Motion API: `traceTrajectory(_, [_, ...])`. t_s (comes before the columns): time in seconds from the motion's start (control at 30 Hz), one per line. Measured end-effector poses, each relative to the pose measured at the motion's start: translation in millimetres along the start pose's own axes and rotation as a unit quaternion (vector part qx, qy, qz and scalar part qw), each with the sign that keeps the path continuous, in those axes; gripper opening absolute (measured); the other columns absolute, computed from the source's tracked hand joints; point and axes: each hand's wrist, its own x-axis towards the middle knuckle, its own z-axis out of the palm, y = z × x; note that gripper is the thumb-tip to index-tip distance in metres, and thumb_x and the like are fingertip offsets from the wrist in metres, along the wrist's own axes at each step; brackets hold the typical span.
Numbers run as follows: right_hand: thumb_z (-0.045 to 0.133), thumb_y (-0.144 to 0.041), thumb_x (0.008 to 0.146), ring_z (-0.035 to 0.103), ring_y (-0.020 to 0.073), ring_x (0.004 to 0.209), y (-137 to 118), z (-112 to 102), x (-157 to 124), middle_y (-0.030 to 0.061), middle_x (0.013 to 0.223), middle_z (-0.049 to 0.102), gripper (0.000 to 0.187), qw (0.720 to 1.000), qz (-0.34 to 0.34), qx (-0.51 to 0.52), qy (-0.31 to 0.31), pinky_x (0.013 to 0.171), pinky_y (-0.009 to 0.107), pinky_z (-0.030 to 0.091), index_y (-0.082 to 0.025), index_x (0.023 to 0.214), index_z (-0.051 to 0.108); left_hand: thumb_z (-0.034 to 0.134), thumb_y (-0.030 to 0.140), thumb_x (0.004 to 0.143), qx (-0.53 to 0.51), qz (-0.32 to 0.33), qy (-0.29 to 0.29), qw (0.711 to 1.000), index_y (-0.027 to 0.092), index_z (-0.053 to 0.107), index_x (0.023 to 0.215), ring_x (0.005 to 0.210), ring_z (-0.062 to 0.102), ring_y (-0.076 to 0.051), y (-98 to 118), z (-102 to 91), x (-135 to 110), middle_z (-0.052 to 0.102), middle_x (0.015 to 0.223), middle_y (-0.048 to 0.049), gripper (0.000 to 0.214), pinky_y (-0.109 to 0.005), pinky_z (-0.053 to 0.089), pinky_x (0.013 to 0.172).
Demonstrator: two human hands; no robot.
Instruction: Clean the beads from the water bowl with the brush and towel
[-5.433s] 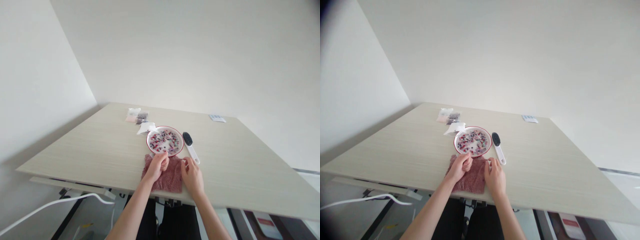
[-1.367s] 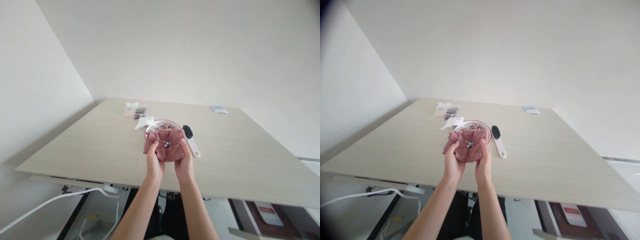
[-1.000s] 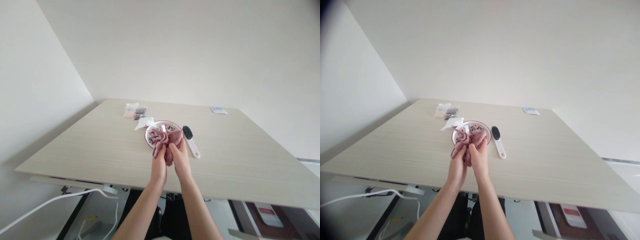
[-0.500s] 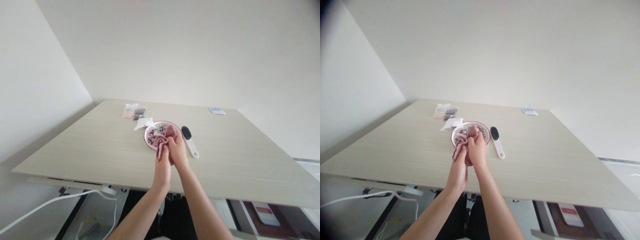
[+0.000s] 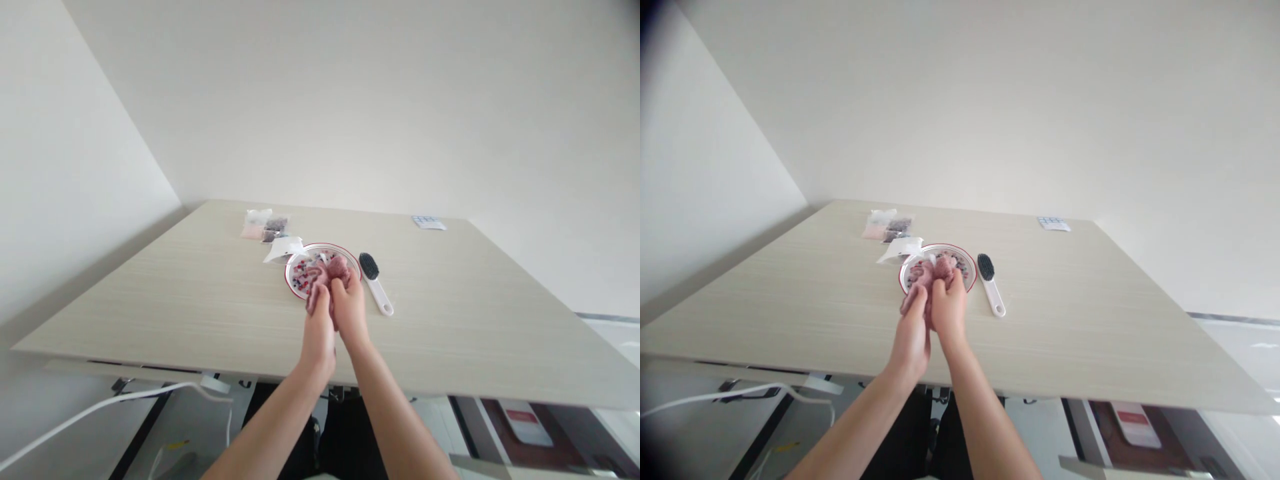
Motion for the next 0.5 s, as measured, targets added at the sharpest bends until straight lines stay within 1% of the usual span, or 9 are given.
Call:
traceTrajectory(0.03, [0.042, -0.019, 0.066, 0.053, 0.0162, 0.07, -1, -1, 1, -0.0009, 0.073, 0.057, 0.018, 1.0, 0.005, 0.005, 0.006, 0.07, 0.029, 0.042, -0.019, 0.081, 0.052, 0.053, 0.024, 0.079, 0.002, 0.015, -0.009, 1.0, 0.021, 0.063, 0.097, 0.113, 0.05, -0.015, 0, 0.0, -1, 0.06, 0.117, -0.0031, 0.021, -0.024, 0.04, 0.094])
traceTrajectory(0.07, [0.041, -0.019, 0.067, 0.053, 0.0159, 0.07, -2, -2, 1, -0.001, 0.072, 0.057, 0.018, 1.0, 0.011, 0.016, -0.004, 0.068, 0.029, 0.042, -0.019, 0.082, 0.052, 0.054, 0.025, 0.079, 0.0, 0.023, -0.009, 1.0, 0.022, 0.064, 0.095, 0.113, 0.051, -0.015, 0, -0.1, -2, 0.061, 0.115, -0.003, 0.019, -0.023, 0.04, 0.094])
traceTrajectory(0.1, [0.041, -0.019, 0.067, 0.053, 0.0159, 0.072, -3, -2, 1, -0.0007, 0.075, 0.058, 0.021, 0.999, 0.012, 0.029, -0.027, 0.069, 0.028, 0.042, -0.019, 0.084, 0.053, 0.053, 0.024, 0.079, -0.003, 0.016, -0.001, 1.0, 0.022, 0.064, 0.094, 0.11, 0.053, -0.015, 0, -0.3, -3, 0.063, 0.111, -0.0031, 0.018, -0.024, 0.042, 0.092])
traceTrajectory(0.17, [0.042, -0.019, 0.067, 0.054, 0.0158, 0.079, -6, -4, 0, 0.0002, 0.084, 0.06, 0.028, 0.996, 0.006, 0.047, -0.077, 0.073, 0.028, 0.042, -0.019, 0.092, 0.053, 0.052, 0.024, 0.08, -0.007, -0.024, 0.019, 1.0, 0.022, 0.064, 0.093, 0.106, 0.056, -0.015, 0, -1.2, -4, 0.065, 0.105, -0.0034, 0.018, -0.026, 0.045, 0.088])
traceTrajectory(0.2, [0.043, -0.018, 0.066, 0.054, 0.0155, 0.081, -7, -5, 1, 0.0004, 0.087, 0.06, 0.03, 0.995, 0.002, 0.05, -0.086, 0.075, 0.027, 0.042, -0.019, 0.094, 0.053, 0.052, 0.024, 0.08, -0.008, -0.04, 0.024, 0.999, 0.023, 0.064, 0.094, 0.105, 0.056, -0.016, -1, -1.8, -4, 0.066, 0.104, -0.0033, 0.018, -0.027, 0.046, 0.087])
traceTrajectory(0.23, [0.043, -0.018, 0.066, 0.054, 0.015, 0.08, -7, -7, 1, 0.0001, 0.086, 0.059, 0.029, 0.996, 0.0, 0.047, -0.076, 0.074, 0.027, 0.041, -0.019, 0.093, 0.053, 0.052, 0.024, 0.08, -0.01, -0.031, 0.022, 0.999, 0.024, 0.063, 0.095, 0.107, 0.055, -0.015, -3, -2.5, -4, 0.065, 0.106, -0.0024, 0.018, -0.025, 0.045, 0.087])
traceTrajectory(0.3, [0.042, -0.018, 0.066, 0.051, 0.0135, 0.07, -8, -9, 3, -0.0016, 0.076, 0.057, 0.02, 0.999, 0.0, 0.031, -0.017, 0.068, 0.025, 0.041, -0.019, 0.083, 0.052, 0.055, 0.024, 0.079, -0.015, 0.012, -0.005, 1.0, 0.023, 0.064, 0.096, 0.112, 0.051, -0.014, -9, -3.6, -6, 0.061, 0.113, -0.0018, 0.019, -0.022, 0.043, 0.089])
traceTrajectory(0.37, [0.041, -0.019, 0.066, 0.048, 0.0122, 0.062, -6, -10, 3, -0.0034, 0.067, 0.052, 0.013, 0.999, 0.007, 0.029, 0.024, 0.061, 0.024, 0.041, -0.02, 0.077, 0.049, 0.057, 0.025, 0.077, -0.029, 0.019, -0.004, 0.999, 0.022, 0.064, 0.094, 0.113, 0.05, -0.015, -14, -3.6, -9, 0.061, 0.115, -0.0019, 0.019, -0.022, 0.043, 0.09])
traceTrajectory(0.5, [0.041, -0.021, 0.067, 0.048, 0.0113, 0.057, 1, -7, -10, -0.0035, 0.067, 0.052, 0.017, 0.996, 0.02, 0.086, -0.012, 0.054, 0.023, 0.042, -0.02, 0.082, 0.048, 0.051, 0.023, 0.079, -0.075, -0.008, 0.04, 0.996, 0.021, 0.063, 0.091, 0.102, 0.058, -0.016, -11, -0.4, -5, 0.065, 0.106, -0.003, 0.017, -0.025, 0.046, 0.086])
